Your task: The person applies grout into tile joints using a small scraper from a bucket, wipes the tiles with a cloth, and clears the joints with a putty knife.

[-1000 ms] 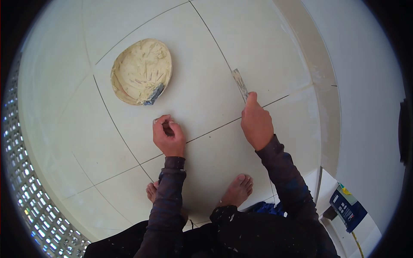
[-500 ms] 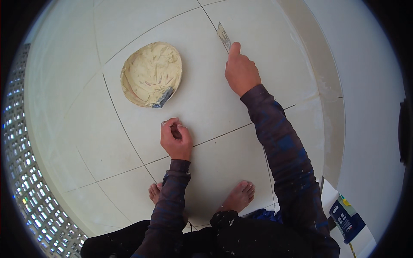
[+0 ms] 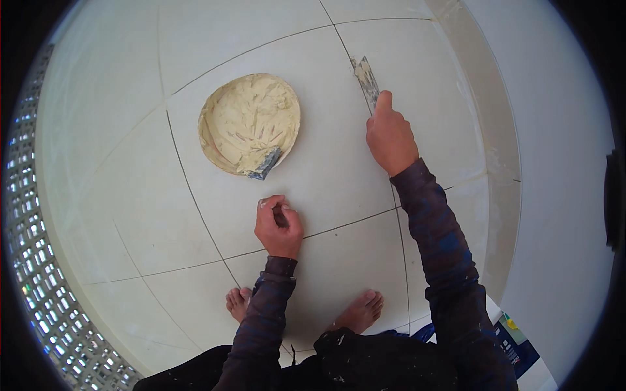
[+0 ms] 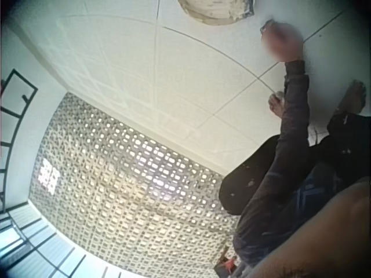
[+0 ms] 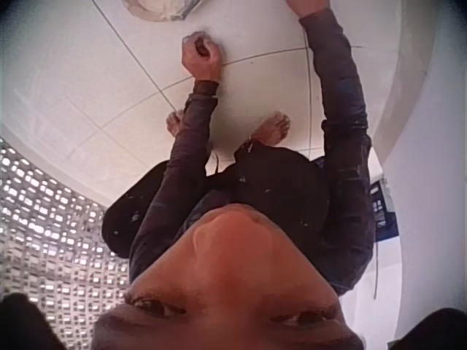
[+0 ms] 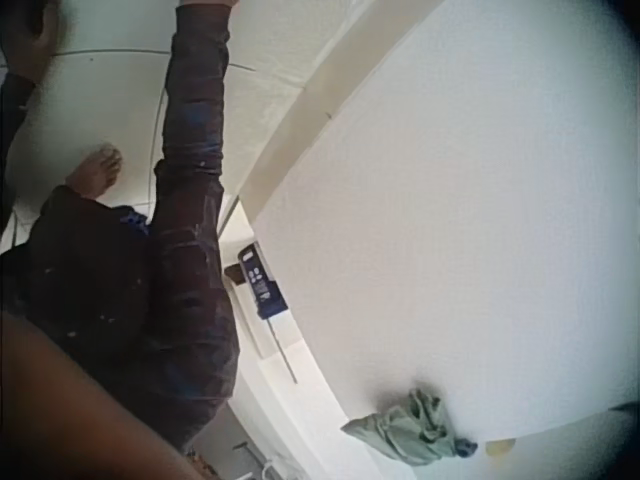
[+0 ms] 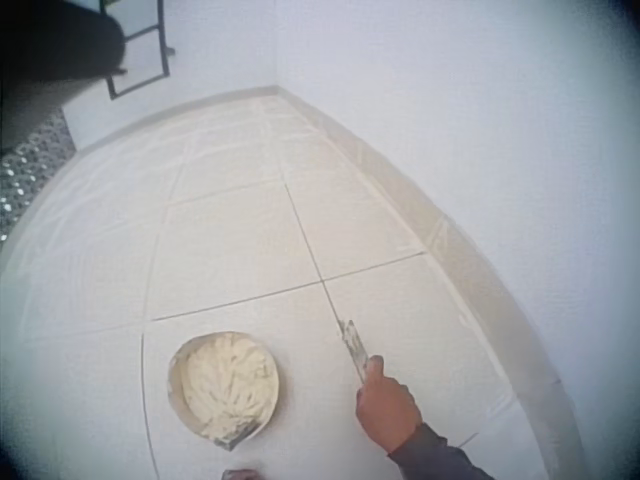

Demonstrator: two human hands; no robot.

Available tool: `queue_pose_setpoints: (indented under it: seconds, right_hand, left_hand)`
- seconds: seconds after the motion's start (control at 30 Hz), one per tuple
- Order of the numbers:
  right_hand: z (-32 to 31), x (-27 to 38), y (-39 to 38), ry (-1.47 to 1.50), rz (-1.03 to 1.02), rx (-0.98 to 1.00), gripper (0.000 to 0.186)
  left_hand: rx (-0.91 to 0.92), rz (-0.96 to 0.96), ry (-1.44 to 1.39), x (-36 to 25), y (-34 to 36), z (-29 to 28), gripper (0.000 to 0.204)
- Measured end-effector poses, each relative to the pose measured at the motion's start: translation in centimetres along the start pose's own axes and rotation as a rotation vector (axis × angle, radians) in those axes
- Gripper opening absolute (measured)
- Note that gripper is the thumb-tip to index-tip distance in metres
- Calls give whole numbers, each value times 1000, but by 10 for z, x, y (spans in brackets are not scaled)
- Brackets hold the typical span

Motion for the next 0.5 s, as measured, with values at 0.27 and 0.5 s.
queue_pose_setpoints:
  seconds: [0.27, 0.5]
  right_hand:
    - [-1, 15, 50, -17, -15, -82, 28]
    - [-5, 17, 24, -21, 91, 70, 28]
  left_hand:
    - [-12, -41, -61, 5, -3, -4, 17]
    - [-259, -287, -458, 15, 13, -34, 26]
Point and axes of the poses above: each hand's wrist, its own y-axis towards the middle knuckle, its own z-axis out of the palm, x = y × z, the point moved 7 cm from there along y, towards the middle knuckle, and after that the axes turned 15 degrees about -y, right-handed, at the moved point
